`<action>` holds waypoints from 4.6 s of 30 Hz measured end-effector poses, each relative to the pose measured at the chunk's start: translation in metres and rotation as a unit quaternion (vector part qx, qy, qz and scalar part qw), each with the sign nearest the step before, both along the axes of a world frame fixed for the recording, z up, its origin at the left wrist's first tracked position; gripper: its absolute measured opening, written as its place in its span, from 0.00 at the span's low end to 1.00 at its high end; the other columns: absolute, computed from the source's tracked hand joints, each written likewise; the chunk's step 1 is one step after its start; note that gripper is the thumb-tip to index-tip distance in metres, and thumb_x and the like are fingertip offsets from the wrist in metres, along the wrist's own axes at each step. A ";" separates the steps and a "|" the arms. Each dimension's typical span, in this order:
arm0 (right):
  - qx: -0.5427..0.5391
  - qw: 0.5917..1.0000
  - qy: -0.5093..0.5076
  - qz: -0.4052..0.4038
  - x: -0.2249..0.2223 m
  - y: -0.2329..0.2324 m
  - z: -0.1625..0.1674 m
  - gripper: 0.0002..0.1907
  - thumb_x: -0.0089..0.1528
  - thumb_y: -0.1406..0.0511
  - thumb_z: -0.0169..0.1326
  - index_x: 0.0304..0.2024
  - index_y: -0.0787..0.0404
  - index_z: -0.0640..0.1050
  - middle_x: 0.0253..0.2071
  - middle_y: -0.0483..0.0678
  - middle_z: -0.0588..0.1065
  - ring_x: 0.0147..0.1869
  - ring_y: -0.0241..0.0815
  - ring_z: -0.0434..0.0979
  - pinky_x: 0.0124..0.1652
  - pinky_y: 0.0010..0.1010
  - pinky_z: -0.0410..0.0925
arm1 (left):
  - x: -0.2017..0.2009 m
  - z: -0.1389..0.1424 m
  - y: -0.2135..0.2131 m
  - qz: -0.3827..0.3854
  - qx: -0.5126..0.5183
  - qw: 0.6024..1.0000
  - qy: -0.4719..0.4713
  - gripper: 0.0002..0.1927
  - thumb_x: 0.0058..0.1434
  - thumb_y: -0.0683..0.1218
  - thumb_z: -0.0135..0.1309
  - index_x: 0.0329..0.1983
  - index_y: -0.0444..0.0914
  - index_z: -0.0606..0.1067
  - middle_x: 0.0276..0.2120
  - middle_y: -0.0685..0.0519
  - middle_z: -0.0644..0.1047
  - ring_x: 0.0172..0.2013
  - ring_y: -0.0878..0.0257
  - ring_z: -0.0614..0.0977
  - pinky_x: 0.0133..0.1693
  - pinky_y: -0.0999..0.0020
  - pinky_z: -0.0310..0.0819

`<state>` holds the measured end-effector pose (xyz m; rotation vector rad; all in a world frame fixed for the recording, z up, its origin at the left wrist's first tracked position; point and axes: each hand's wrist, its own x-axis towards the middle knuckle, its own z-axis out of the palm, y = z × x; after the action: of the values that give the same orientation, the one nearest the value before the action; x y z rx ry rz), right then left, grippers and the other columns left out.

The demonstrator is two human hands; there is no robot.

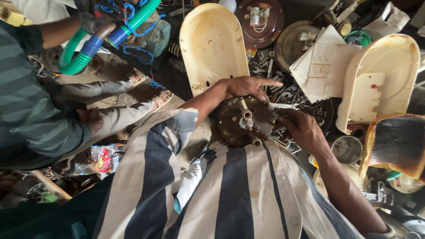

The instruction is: The person works on a disassembled appliance component on a cluttered workbench, using a wrench to tighten or loosen fittings on a cylindrical metal part. They repeatedly pick up and set down the part, adjust small metal pieces, and handle a plastic housing while another person works nearby on a separate motor assembly.

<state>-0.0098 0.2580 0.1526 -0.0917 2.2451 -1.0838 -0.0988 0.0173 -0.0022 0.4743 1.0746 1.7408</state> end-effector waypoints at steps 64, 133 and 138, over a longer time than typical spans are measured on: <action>-0.106 0.982 0.079 -0.138 0.016 0.085 -0.066 0.14 0.70 0.60 0.52 0.49 0.65 0.73 0.35 0.49 0.77 0.36 0.38 0.73 0.35 0.33 0.67 | -0.017 -0.032 0.085 0.054 -0.350 0.906 0.232 0.12 0.56 0.50 0.64 0.37 0.37 0.83 0.25 0.50 0.80 0.28 0.63 0.78 0.31 0.60 0.70; 0.140 0.982 0.118 -0.036 0.043 0.115 -0.070 0.16 0.68 0.57 0.55 0.47 0.63 0.78 0.31 0.54 0.79 0.35 0.50 0.81 0.36 0.41 0.69 | 0.085 -0.007 0.113 0.365 -0.411 0.800 0.241 0.12 0.62 0.43 0.55 0.48 0.41 0.81 0.22 0.47 0.81 0.20 0.60 0.82 0.29 0.63 0.78; 0.132 0.976 0.169 -0.025 0.041 0.114 -0.062 0.15 0.69 0.61 0.52 0.55 0.61 0.76 0.33 0.54 0.80 0.37 0.52 0.83 0.37 0.42 0.71 | 0.122 -0.005 0.114 0.485 -0.322 0.770 0.260 0.15 0.62 0.39 0.52 0.52 0.38 0.79 0.38 0.42 0.81 0.22 0.59 0.78 0.30 0.62 0.74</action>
<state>0.0311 0.3724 0.0903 -0.1159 2.6907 -0.8339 0.0230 0.1314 -0.0076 -0.1201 2.5354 1.9103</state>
